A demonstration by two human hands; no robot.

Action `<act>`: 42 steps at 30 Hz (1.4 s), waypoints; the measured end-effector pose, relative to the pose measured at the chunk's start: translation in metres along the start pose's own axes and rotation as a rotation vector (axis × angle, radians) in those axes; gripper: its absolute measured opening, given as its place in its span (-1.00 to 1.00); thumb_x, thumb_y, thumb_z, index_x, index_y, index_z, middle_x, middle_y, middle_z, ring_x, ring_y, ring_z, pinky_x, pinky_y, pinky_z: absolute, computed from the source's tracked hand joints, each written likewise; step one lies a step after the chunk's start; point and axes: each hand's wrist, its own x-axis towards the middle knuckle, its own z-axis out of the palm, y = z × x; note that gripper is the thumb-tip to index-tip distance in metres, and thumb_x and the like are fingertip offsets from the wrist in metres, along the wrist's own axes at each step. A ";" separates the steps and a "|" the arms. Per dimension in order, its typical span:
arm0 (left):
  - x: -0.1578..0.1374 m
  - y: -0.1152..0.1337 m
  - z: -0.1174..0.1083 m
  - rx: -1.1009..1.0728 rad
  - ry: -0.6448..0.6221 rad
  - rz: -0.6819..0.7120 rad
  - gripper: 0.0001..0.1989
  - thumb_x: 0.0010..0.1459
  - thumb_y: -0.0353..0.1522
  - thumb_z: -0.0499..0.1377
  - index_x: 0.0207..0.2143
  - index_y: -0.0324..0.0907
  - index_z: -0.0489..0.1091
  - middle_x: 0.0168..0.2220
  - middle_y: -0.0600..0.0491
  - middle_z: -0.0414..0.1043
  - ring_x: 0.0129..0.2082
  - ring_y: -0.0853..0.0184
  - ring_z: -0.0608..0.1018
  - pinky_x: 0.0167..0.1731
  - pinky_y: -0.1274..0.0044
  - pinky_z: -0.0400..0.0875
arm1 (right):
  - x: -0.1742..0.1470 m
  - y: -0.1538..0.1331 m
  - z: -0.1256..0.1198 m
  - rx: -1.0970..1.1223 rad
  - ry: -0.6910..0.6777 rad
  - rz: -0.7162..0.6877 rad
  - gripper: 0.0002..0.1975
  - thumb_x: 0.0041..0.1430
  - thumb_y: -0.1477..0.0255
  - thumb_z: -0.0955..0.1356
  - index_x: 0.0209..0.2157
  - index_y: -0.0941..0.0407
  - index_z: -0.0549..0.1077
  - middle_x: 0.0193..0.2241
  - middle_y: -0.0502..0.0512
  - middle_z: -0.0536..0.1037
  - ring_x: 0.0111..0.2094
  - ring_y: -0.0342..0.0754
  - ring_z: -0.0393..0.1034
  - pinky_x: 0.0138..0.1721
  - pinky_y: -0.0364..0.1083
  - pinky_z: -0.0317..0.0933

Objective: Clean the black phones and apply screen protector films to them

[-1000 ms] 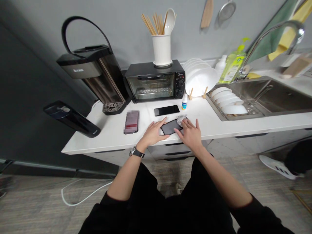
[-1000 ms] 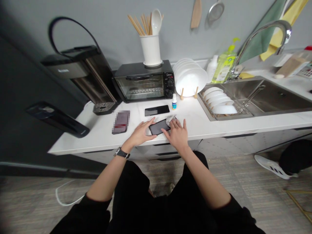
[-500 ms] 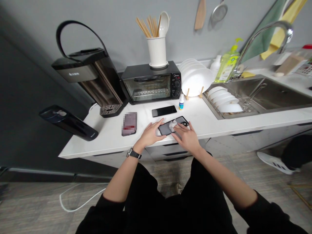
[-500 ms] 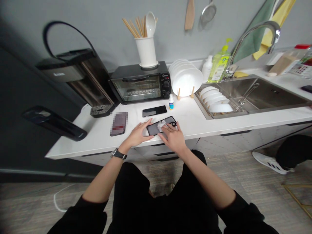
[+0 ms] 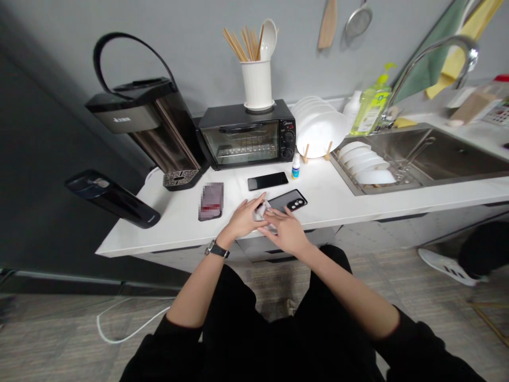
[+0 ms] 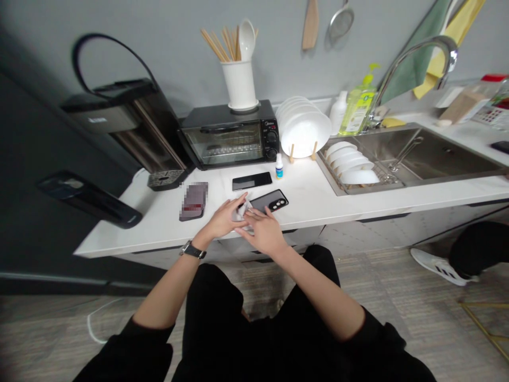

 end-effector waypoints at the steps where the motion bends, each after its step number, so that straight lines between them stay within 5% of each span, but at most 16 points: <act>1: 0.000 0.001 0.000 -0.003 0.001 -0.001 -0.02 0.21 -0.13 0.34 0.55 0.00 -0.07 0.44 -0.08 0.27 0.44 0.08 0.33 0.50 0.08 -0.09 | -0.005 0.009 -0.008 -0.010 -0.011 0.002 -0.54 0.51 0.08 0.24 0.18 0.05 0.53 0.20 0.20 0.61 0.32 0.14 0.41 0.43 0.34 0.02; 8: 0.000 0.010 0.002 0.000 0.018 -0.010 -0.04 0.23 -0.09 0.32 0.54 0.11 -0.08 0.42 -0.02 0.32 0.45 0.09 0.32 0.50 0.04 -0.14 | -0.010 0.073 -0.034 -0.265 0.118 0.143 -0.48 0.52 0.11 0.23 0.22 0.16 0.50 0.23 0.32 0.56 0.28 0.27 0.44 0.44 0.42 -0.08; 13: 0.001 0.003 0.003 0.011 0.010 0.012 -0.05 0.26 -0.08 0.29 0.55 0.08 -0.10 0.45 -0.05 0.26 0.47 0.10 0.29 0.50 0.06 -0.12 | 0.014 0.030 0.000 -0.211 0.126 0.185 -0.31 0.45 -0.02 0.27 0.23 0.30 0.48 0.25 0.45 0.52 0.33 0.35 0.36 0.42 0.38 0.00; 18: 0.000 -0.003 0.002 -0.003 0.000 0.017 -0.03 0.22 -0.15 0.32 0.55 0.00 -0.08 0.50 -0.09 0.15 0.47 0.08 0.29 0.51 0.12 -0.10 | 0.012 -0.013 0.013 -0.038 0.032 0.056 -0.36 0.46 -0.03 0.25 0.22 0.19 0.49 0.25 0.36 0.53 0.36 0.24 0.35 0.42 0.37 0.02; 23: -0.001 0.002 0.003 -0.024 0.015 0.014 0.00 0.21 -0.11 0.35 0.55 0.05 -0.09 0.40 -0.06 0.35 0.44 0.09 0.34 0.50 0.09 -0.11 | -0.015 0.024 -0.017 -0.084 0.008 0.027 -0.51 0.52 0.08 0.22 0.21 0.06 0.52 0.21 0.21 0.59 0.34 0.17 0.39 0.45 0.41 -0.08; 28: -0.001 0.008 0.004 -0.019 0.025 0.005 -0.03 0.23 -0.08 0.33 0.54 0.12 -0.08 0.40 -0.02 0.36 0.45 0.09 0.33 0.49 0.04 -0.15 | -0.016 0.068 -0.035 -0.266 0.117 0.129 -0.44 0.53 0.09 0.19 0.28 0.17 0.46 0.26 0.36 0.52 0.31 0.28 0.41 0.45 0.48 -0.22; 33: 0.000 0.005 0.004 -0.014 0.020 0.018 -0.04 0.24 -0.09 0.31 0.55 0.08 -0.08 0.42 -0.03 0.32 0.45 0.08 0.32 0.49 0.05 -0.12 | 0.009 0.031 -0.001 -0.264 0.151 0.224 -0.23 0.45 -0.05 0.23 0.26 0.38 0.44 0.26 0.58 0.47 0.34 0.43 0.32 0.43 0.44 -0.10; 36: -0.001 0.003 0.002 -0.003 0.040 0.038 -0.05 0.22 -0.19 0.32 0.54 0.00 -0.04 0.45 -0.08 0.26 0.43 0.05 0.35 0.49 0.12 -0.02 | 0.014 -0.005 0.018 -0.162 0.098 0.133 -0.23 0.44 -0.07 0.23 0.27 0.32 0.44 0.27 0.52 0.48 0.36 0.36 0.32 0.45 0.41 -0.10; 39: -0.002 0.005 0.000 0.002 0.069 0.033 -0.05 0.19 -0.24 0.34 0.54 0.01 -0.01 0.38 -0.08 0.36 0.34 0.06 0.45 0.44 0.16 0.12 | 0.004 -0.014 0.014 -0.058 0.034 0.031 -0.33 0.46 -0.05 0.24 0.26 0.20 0.46 0.26 0.39 0.52 0.35 0.25 0.35 0.46 0.38 -0.09; 42: -0.003 0.009 0.000 0.003 0.069 0.034 -0.02 0.18 -0.17 0.38 0.54 0.04 -0.01 0.34 -0.07 0.41 0.34 0.05 0.44 0.43 0.15 0.13 | -0.010 0.010 -0.007 -0.057 0.002 0.014 -0.47 0.52 0.05 0.20 0.23 0.08 0.50 0.24 0.25 0.57 0.35 0.18 0.37 0.47 0.40 -0.12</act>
